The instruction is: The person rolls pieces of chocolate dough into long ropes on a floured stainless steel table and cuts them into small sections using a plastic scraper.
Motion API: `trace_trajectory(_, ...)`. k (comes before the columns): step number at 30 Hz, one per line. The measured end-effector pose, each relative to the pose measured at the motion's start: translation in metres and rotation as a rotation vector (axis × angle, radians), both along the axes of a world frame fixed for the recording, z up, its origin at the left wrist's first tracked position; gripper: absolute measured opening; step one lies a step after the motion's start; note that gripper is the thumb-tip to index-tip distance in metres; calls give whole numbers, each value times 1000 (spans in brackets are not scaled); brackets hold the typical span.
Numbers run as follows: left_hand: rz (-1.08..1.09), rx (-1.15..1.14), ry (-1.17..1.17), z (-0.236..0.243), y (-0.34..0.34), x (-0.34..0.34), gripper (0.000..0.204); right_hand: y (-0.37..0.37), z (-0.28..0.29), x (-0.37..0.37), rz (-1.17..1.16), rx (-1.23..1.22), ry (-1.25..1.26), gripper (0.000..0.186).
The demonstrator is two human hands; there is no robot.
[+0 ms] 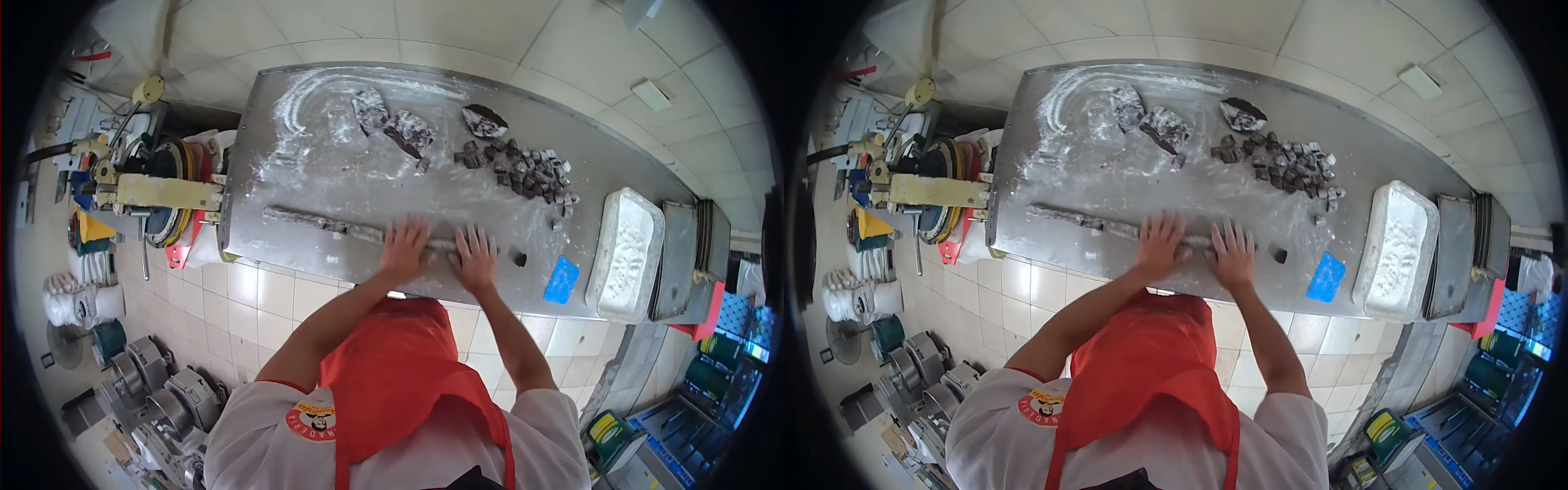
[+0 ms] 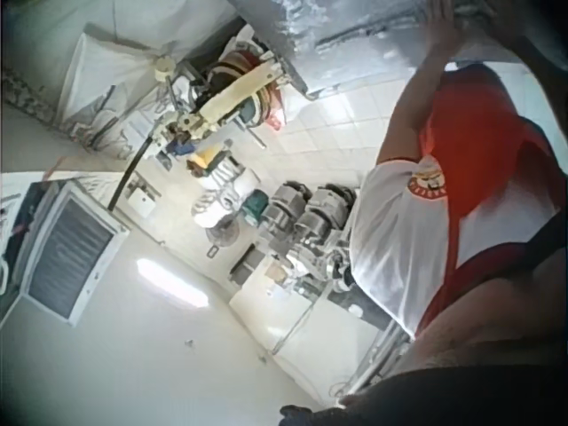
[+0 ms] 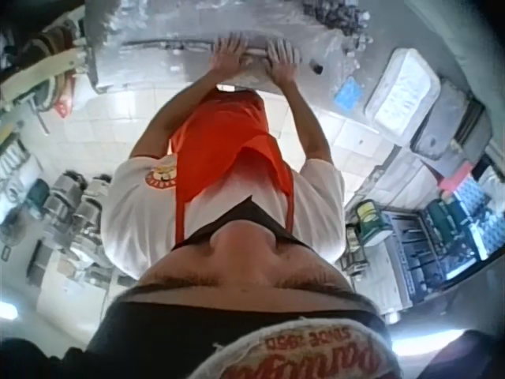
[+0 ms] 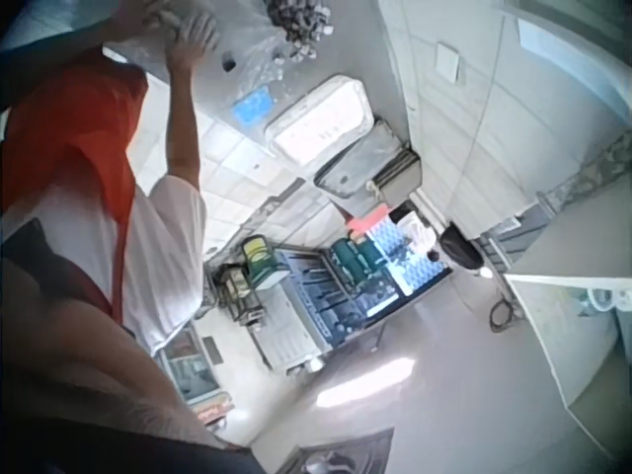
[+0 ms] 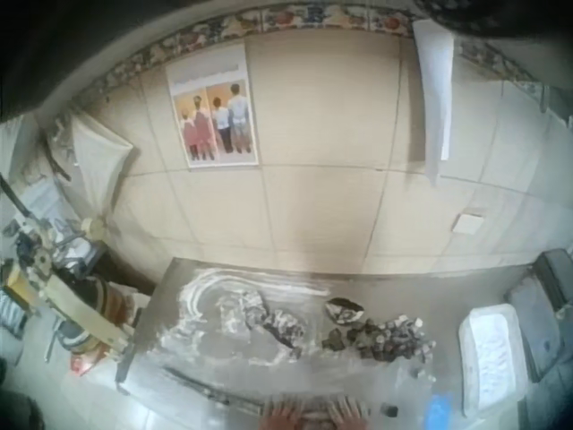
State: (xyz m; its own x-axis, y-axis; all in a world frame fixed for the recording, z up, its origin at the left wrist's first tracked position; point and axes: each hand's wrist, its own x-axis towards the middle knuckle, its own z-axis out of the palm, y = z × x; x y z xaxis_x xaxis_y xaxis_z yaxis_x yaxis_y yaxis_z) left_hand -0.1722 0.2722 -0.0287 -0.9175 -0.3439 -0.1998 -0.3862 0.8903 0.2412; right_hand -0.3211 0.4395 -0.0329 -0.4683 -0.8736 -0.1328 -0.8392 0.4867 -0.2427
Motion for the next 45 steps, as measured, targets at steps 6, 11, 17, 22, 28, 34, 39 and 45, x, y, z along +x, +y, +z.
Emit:
trace_trajectory(6, 131, -5, -44, 10, -99, 125, 72, -36, -12, 116, 18, -283, -143, 65)
trace_trajectory(11, 117, -66, -56, 9, -198, 152, 70, -170, 1, 179, 77, -70, -85, 69)
trace_trajectory(17, 183, -212, 82, -9, -261, 96, 74, -277, -5, 118, -295, -49, 147, 80)
trace_trajectory(22, 74, 14, 164, -11, -234, 175, 75, -229, -11, 206, -154, 0, 11, 80)
trace_trajectory(28, 47, 41, -58, 11, -249, 248, 79, -221, -8, 259, -141, 41, 94, 74)
trace_trajectory(34, 236, -153, 134, -31, -363, 176, 78, -333, 0, 204, -190, -21, 94, 72)
trace_trajectory(39, 80, 6, 163, -33, -324, 223, 67, -305, -15, 259, -105, -106, -4, 69)
trace_trajectory(45, 241, -98, 39, -9, -267, 299, 63, -293, 4, 328, 195, -45, 74, 65)
